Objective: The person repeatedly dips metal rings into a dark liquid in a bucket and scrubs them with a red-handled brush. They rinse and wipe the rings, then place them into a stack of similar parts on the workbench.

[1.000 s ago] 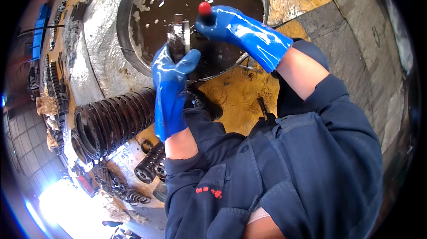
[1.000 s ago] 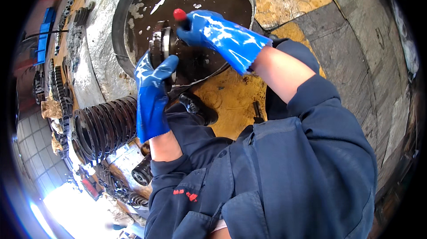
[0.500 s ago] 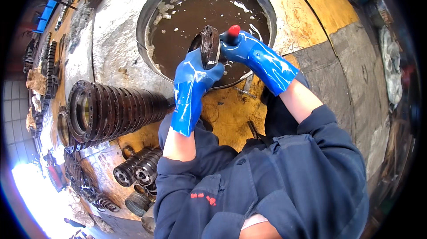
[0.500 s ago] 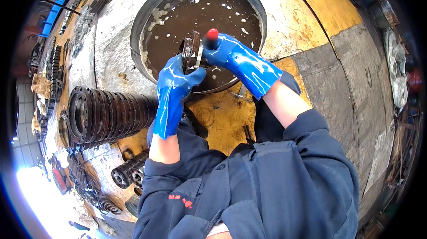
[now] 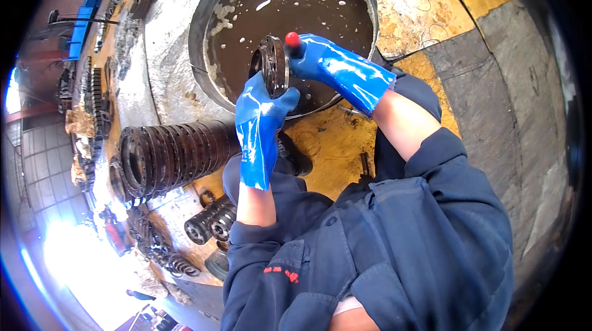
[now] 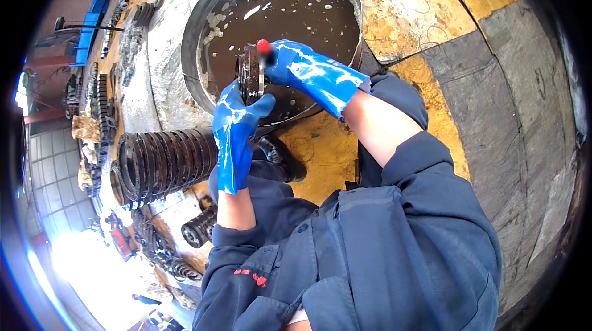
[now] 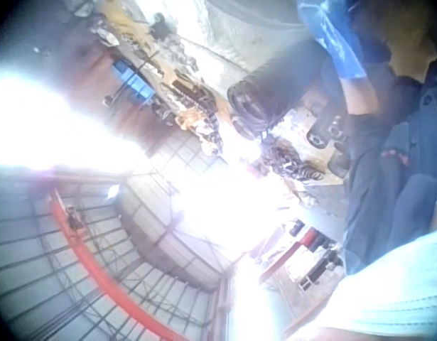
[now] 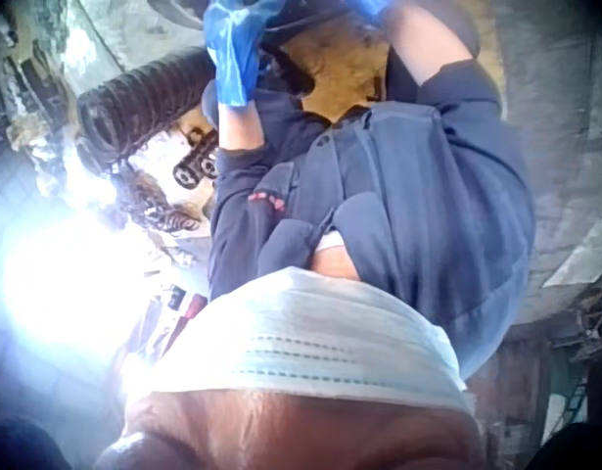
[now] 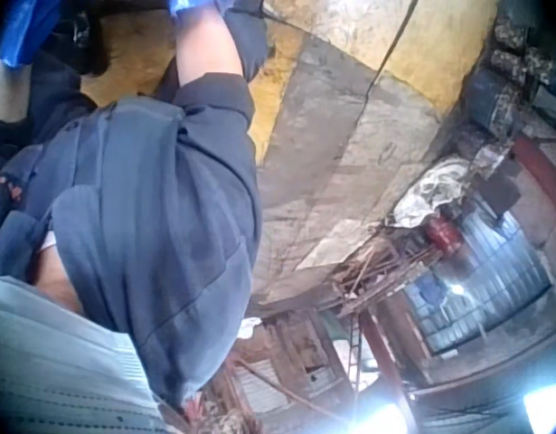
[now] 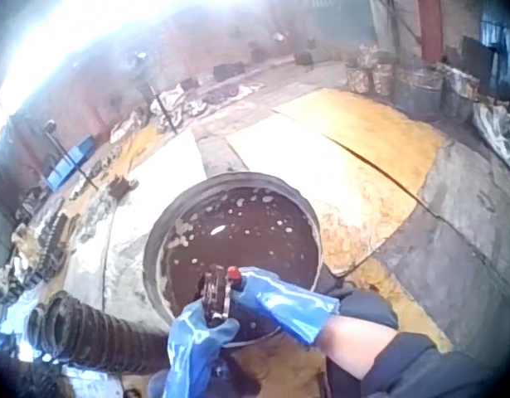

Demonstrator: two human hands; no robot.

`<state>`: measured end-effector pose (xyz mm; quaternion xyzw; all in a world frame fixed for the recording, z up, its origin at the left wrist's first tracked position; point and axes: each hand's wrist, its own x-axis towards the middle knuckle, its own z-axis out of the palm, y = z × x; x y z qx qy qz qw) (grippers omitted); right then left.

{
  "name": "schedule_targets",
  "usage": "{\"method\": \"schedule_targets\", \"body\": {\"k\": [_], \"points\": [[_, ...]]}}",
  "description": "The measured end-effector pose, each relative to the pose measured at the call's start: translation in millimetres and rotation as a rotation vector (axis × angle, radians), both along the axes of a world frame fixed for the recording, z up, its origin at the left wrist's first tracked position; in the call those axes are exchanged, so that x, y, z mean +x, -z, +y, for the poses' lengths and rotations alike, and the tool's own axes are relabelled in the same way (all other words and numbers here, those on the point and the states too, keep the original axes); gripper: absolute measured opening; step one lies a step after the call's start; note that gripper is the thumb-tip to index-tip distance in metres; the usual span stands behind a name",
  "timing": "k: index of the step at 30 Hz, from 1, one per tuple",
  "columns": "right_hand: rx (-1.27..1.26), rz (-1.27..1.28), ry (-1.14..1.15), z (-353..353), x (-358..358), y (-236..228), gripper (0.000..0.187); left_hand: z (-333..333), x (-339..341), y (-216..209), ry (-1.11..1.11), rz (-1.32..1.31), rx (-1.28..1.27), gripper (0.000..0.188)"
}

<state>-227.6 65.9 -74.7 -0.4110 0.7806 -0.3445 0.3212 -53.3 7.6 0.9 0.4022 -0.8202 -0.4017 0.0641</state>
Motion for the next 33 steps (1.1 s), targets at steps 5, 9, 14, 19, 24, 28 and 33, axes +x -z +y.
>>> {"method": "schedule_targets", "body": {"k": [5, 9, 14, 19, 24, 28, 33], "points": [[0.048, 0.001, 0.032, 7.4, 5.4, -14.4, 0.036, 7.5, 1.4, 4.8, -0.001, 0.145, 0.224, 0.036], [0.101, 0.015, 0.041, 16.9, -3.2, -15.6, 0.034, 14.9, -12.6, -1.7, 0.05, 0.014, 0.128, 0.034], [0.008, 0.044, 0.05, 13.2, 14.5, -16.0, 0.029, 2.2, 5.3, 16.7, -0.003, -0.052, 0.037, 0.038], [0.024, -0.046, 0.111, 23.8, 16.4, -21.6, 0.034, -0.8, 5.0, 32.0, 0.095, -0.015, -0.046, 0.045], [-0.113, 0.016, 0.025, 3.1, -12.4, 41.6, 0.036, 1.4, -9.4, 18.8, 0.063, -0.165, -0.13, 0.064], [-0.121, 0.197, -0.015, -15.4, -18.8, 62.8, 0.035, 1.7, -6.2, 15.9, 0.021, -0.213, -0.2, 0.063], [-0.154, 0.066, 0.042, 0.4, -3.3, 39.5, 0.029, 6.1, -5.1, 22.8, -0.027, -0.261, -0.176, 0.066]]}}
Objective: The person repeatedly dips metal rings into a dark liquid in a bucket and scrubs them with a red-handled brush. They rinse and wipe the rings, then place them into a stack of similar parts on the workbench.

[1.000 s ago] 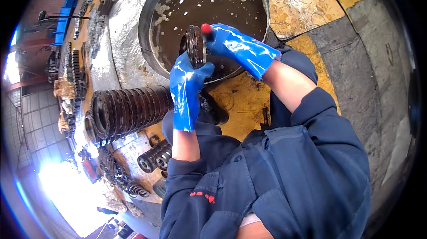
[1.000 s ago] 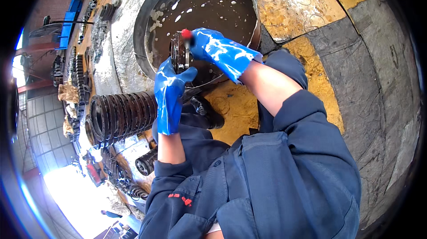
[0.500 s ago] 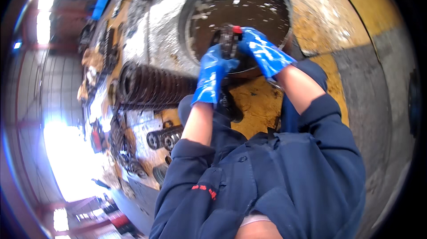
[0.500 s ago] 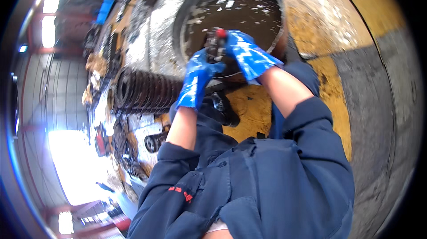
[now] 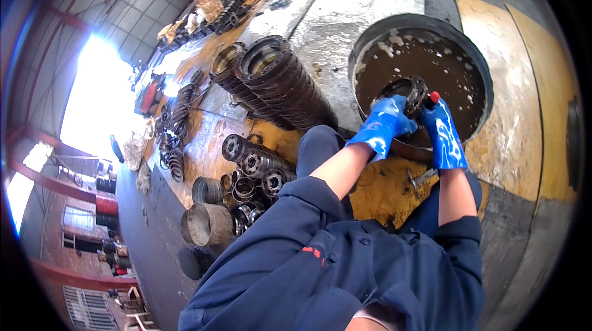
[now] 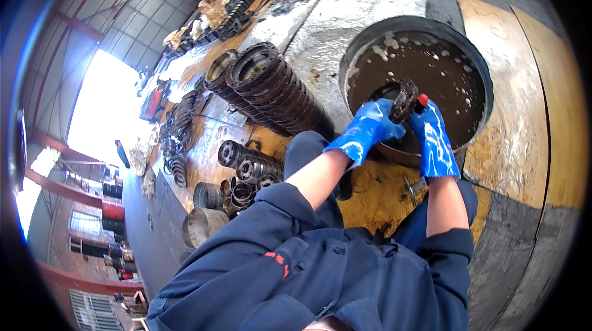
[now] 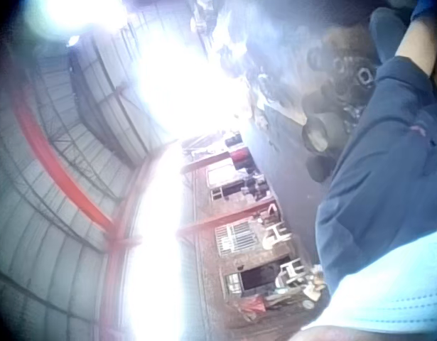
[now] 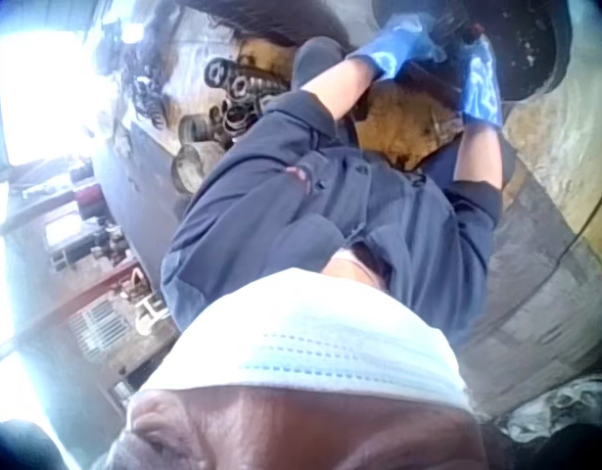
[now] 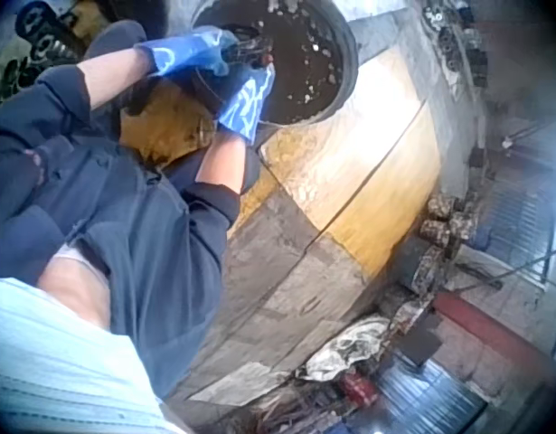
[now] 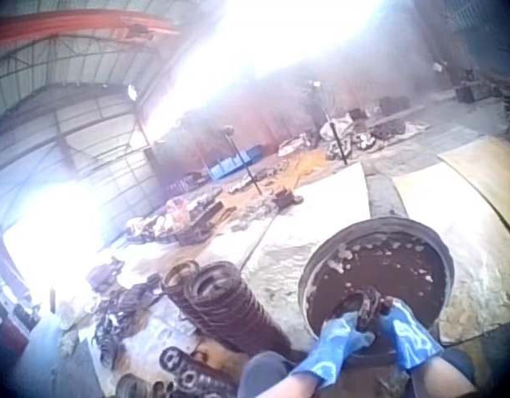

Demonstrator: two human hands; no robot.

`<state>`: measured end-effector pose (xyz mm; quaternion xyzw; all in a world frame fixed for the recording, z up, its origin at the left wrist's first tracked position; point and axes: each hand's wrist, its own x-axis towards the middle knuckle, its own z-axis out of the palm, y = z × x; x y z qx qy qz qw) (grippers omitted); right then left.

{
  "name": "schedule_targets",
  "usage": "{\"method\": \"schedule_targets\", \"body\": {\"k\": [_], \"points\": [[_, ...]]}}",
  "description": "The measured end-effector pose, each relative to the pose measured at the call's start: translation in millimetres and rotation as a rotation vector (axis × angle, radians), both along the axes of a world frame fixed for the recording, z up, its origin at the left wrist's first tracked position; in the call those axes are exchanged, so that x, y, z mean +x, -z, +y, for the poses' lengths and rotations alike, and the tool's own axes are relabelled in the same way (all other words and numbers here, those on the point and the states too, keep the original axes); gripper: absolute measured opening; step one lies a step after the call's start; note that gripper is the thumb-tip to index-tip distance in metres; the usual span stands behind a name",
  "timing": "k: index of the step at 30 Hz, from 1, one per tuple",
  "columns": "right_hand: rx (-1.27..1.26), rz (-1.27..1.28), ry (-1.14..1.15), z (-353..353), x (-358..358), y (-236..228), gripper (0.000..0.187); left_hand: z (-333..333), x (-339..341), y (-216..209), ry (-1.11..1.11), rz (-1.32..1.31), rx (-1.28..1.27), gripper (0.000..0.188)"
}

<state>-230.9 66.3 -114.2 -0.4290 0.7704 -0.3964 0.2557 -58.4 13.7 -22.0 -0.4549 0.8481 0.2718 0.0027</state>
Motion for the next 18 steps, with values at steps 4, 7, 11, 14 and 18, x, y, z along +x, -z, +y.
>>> {"method": "schedule_targets", "body": {"k": [4, 7, 11, 14, 18], "points": [[-0.086, -0.092, -0.013, 1.4, -3.2, -3.0, 0.029, 4.7, 5.9, -13.3, 0.001, 0.1, 0.1, 0.063], [-0.145, -0.3, -0.065, 1.4, -2.4, 5.3, 0.028, 0.7, 7.4, -8.0, 0.001, 0.095, 0.104, 0.062], [-0.183, -0.249, -0.066, -8.9, -20.1, 29.7, 0.021, 3.1, -1.6, -24.3, 0.021, -0.012, 0.065, 0.068], [-0.08, -0.176, -0.089, -5.3, 0.8, 10.3, 0.016, 3.7, 8.0, -14.4, 0.002, -0.048, 0.053, 0.068], [-0.13, -0.23, -0.084, -2.5, -8.1, 6.0, 0.021, 2.3, -0.9, -20.2, 0.047, -0.074, 0.04, 0.067]]}}
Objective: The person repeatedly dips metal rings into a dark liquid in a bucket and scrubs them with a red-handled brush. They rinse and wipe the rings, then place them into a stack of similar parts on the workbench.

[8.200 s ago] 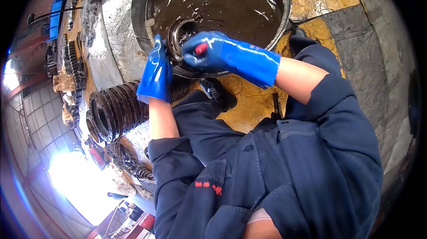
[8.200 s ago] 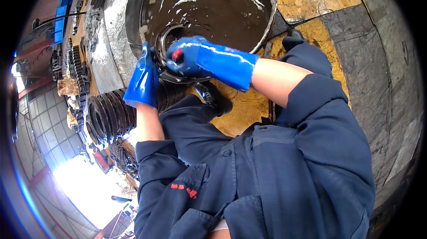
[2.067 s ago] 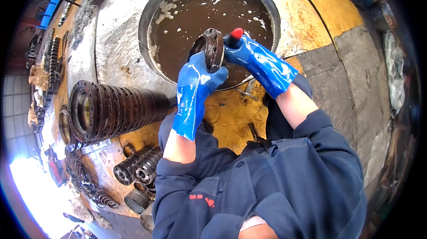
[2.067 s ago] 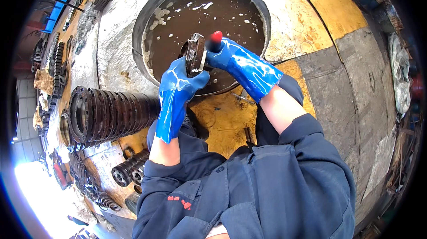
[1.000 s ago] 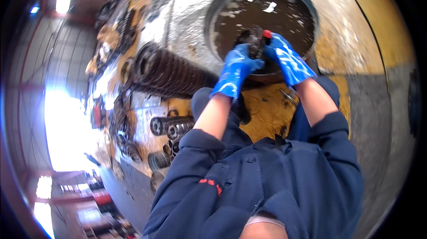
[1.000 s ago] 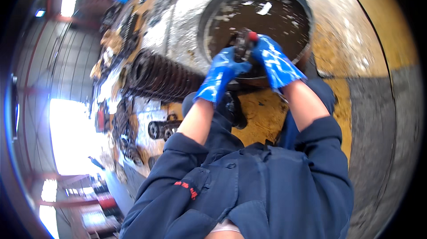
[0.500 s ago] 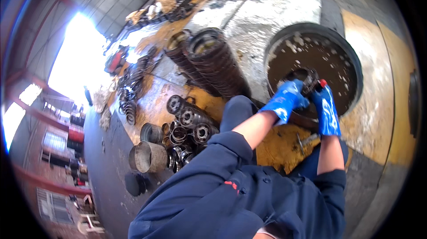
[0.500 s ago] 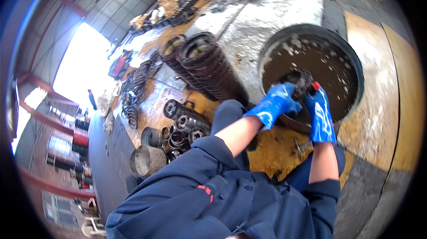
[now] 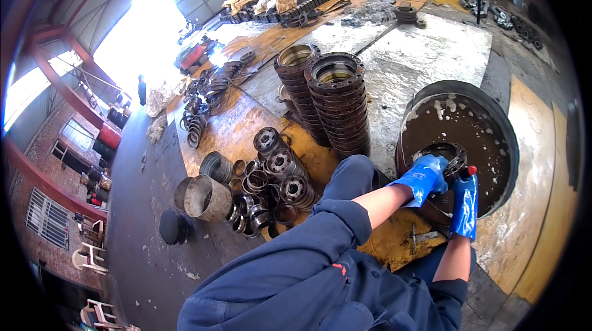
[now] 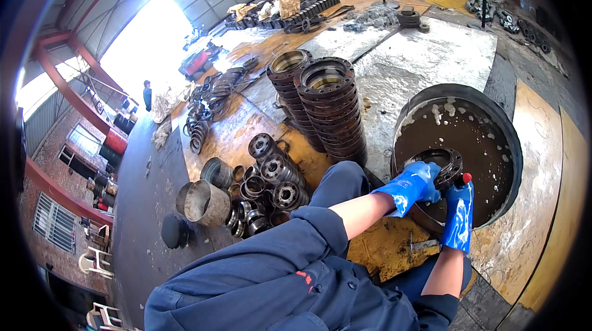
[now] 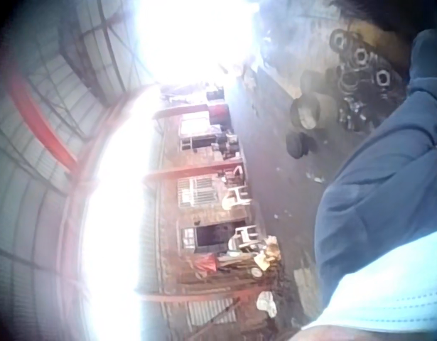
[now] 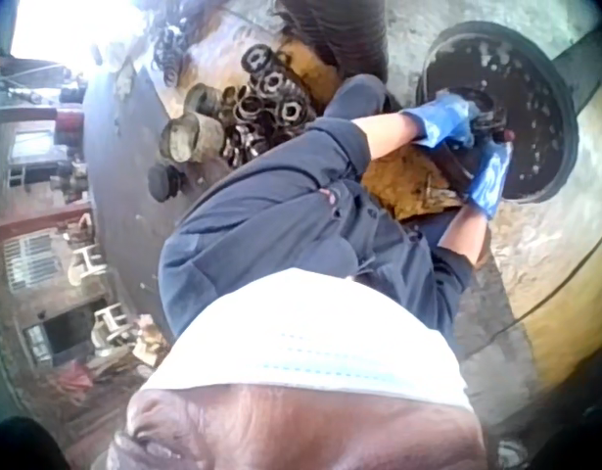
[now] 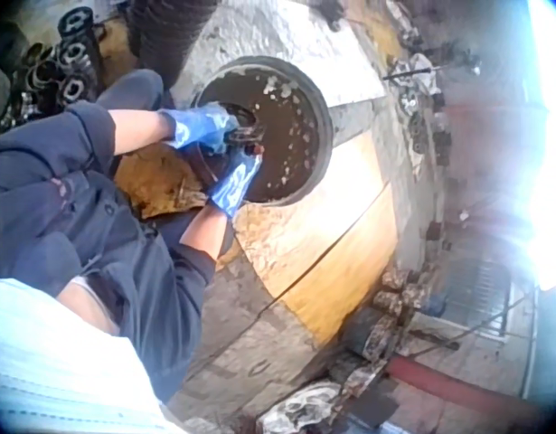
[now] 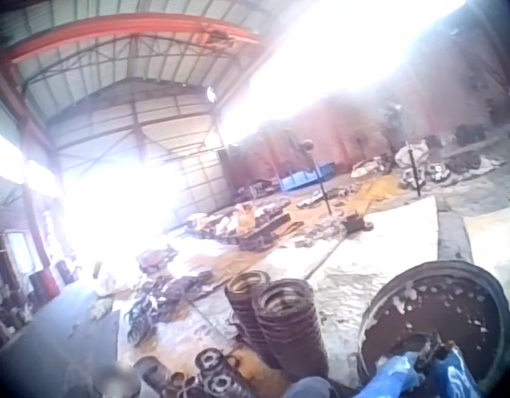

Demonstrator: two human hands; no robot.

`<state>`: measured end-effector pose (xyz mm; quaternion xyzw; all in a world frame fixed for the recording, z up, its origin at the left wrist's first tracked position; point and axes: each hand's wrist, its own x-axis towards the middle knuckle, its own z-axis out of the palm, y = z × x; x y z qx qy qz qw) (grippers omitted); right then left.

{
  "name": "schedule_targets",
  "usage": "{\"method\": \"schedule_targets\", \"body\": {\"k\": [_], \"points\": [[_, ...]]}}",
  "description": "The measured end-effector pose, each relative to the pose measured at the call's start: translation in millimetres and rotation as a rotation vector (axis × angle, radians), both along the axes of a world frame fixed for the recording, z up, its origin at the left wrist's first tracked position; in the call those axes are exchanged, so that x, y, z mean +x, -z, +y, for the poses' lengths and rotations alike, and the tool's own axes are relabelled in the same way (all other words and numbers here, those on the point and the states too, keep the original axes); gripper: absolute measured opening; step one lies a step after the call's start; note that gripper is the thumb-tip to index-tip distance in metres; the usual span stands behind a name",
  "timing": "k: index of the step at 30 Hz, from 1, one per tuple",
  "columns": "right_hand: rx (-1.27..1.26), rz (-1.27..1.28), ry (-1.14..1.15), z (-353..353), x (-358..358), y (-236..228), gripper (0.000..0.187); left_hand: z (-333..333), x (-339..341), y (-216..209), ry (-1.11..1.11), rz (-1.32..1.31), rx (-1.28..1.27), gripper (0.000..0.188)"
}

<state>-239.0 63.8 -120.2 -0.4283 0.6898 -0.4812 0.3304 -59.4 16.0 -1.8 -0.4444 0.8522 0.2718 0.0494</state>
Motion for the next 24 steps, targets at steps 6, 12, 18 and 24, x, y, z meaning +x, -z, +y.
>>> {"method": "schedule_targets", "body": {"k": [6, 12, 18, 24], "points": [[-0.006, -0.065, -0.036, -4.4, -6.1, 13.4, 0.02, 1.3, 2.8, -3.2, -0.025, 0.014, 0.03, 0.066], [-0.097, -0.1, -0.031, -10.5, -10.4, 29.5, 0.019, 0.7, 3.1, -2.2, -0.025, 0.049, 0.006, 0.064], [-0.006, -0.055, -0.101, -18.0, -20.0, 45.9, 0.026, -2.2, 4.1, 0.1, -0.037, 0.044, 0.022, 0.064], [0.018, -0.037, -0.103, -21.1, -27.7, 56.5, 0.026, -2.5, 2.8, -0.2, -0.039, 0.058, 0.03, 0.064]]}}
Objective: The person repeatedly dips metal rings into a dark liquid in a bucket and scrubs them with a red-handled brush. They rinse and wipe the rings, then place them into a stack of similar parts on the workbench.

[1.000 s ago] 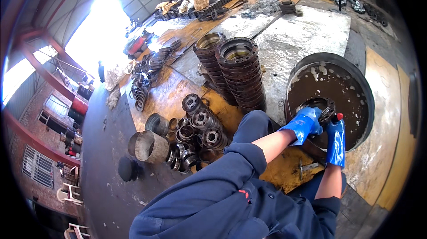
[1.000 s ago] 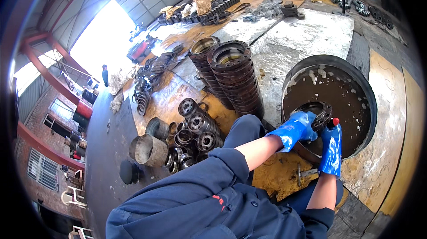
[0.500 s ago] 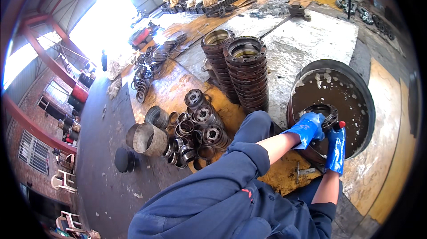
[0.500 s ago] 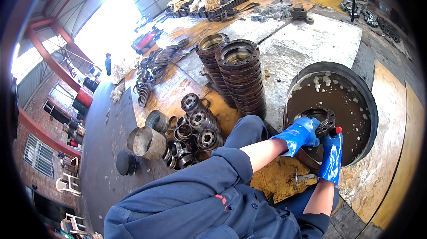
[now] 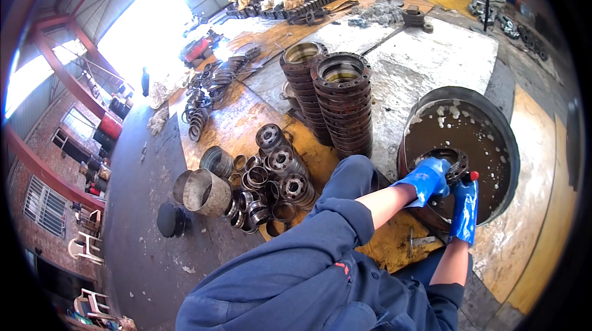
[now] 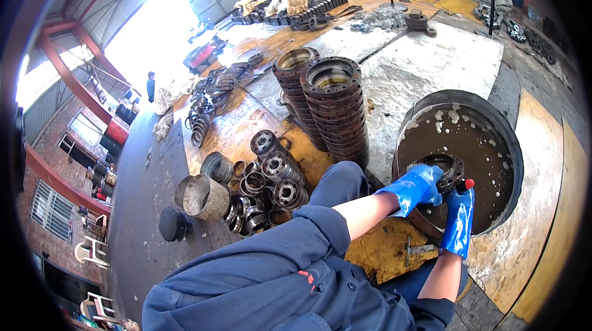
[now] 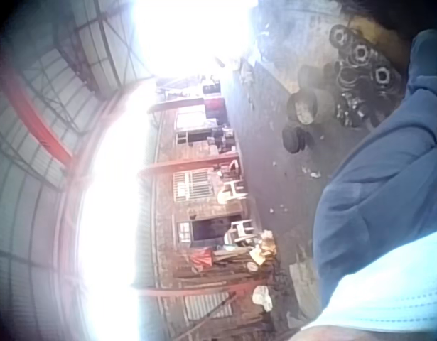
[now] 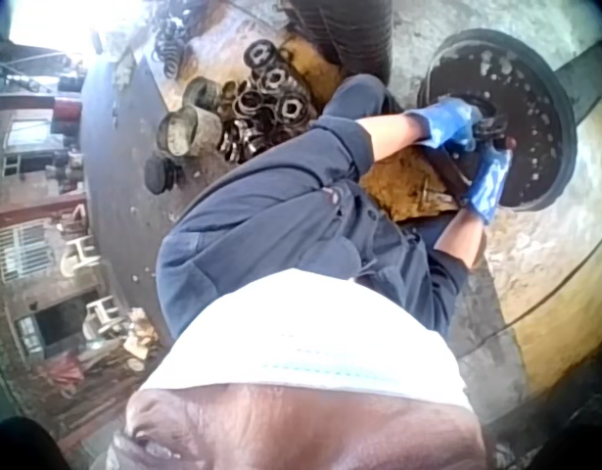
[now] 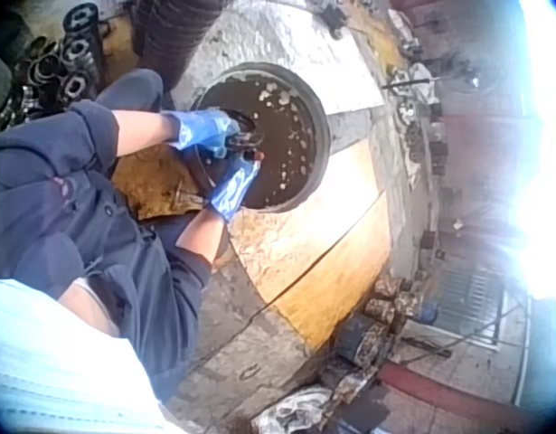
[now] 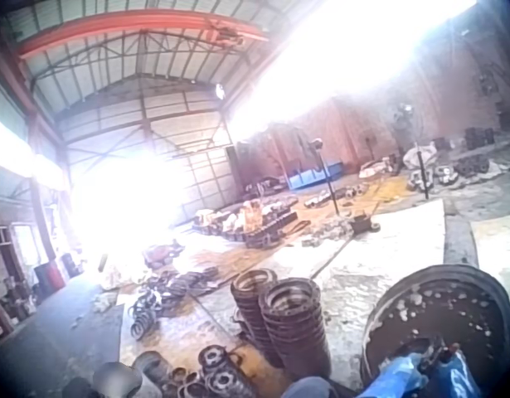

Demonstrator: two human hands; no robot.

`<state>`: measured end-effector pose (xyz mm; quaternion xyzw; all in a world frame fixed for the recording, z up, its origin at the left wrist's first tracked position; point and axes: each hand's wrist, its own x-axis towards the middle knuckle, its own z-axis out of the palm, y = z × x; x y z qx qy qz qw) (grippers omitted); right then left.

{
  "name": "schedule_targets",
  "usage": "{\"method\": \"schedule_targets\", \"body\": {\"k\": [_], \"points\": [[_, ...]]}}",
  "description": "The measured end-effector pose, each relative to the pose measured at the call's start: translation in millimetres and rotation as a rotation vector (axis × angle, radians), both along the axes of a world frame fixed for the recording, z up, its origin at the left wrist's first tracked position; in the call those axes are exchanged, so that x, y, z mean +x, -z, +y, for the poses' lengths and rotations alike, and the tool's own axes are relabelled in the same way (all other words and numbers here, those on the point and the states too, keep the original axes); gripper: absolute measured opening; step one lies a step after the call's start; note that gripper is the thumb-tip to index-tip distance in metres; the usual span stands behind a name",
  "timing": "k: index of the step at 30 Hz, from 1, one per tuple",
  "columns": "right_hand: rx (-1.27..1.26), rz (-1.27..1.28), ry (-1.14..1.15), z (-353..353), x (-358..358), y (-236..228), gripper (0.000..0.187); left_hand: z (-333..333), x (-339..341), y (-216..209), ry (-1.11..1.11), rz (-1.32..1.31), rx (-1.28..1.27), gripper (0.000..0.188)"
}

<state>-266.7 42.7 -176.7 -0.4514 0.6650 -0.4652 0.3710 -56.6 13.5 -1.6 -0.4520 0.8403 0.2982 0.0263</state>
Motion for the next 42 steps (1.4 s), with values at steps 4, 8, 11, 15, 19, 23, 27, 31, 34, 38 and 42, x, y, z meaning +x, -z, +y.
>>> {"method": "schedule_targets", "body": {"k": [4, 8, 11, 15, 19, 23, 27, 31, 34, 38, 42], "points": [[-0.103, -0.086, 0.065, 0.1, 3.1, 1.1, 0.02, 0.5, 0.1, -1.5, 0.001, 0.007, -0.007, 0.064], [-0.109, -0.1, 0.058, 3.4, 14.1, -7.1, 0.021, -1.0, 3.3, 2.7, -0.014, -0.015, 0.002, 0.063], [-0.074, -0.031, 0.079, 2.2, 5.6, -6.4, 0.022, 0.2, -0.2, -4.7, 0.003, -0.02, -0.009, 0.063], [0.007, 0.02, 0.106, 5.2, 4.6, -12.5, 0.023, 0.1, -1.4, -5.6, -0.001, -0.029, 0.004, 0.064], [0.03, 0.025, 0.076, 6.2, 13.2, -23.0, 0.022, -1.4, 0.3, 1.3, -0.005, -0.026, -0.009, 0.065], [0.038, -0.001, 0.029, 6.5, 10.1, -21.0, 0.022, -1.3, 0.1, 4.1, 0.005, -0.002, -0.016, 0.066], [0.026, -0.056, 0.015, 2.5, 2.7, -8.0, 0.024, -0.3, -0.8, -1.6, 0.003, -0.014, -0.007, 0.066], [-0.117, -0.127, 0.077, -3.0, 2.7, 8.7, 0.018, 0.1, -2.6, -2.3, 0.004, -0.017, -0.022, 0.066], [-0.05, -0.126, 0.084, -2.9, 5.7, 6.0, 0.017, -1.4, -1.2, -0.7, 0.004, -0.033, -0.015, 0.067], [-0.064, -0.103, 0.088, 0.7, 4.5, 1.0, 0.016, -0.2, -2.8, -3.9, -0.003, -0.038, -0.01, 0.068], [-0.023, -0.042, 0.11, 0.6, 8.4, -5.6, 0.015, -0.7, -0.4, -3.4, -0.009, -0.028, -0.003, 0.068]]}}
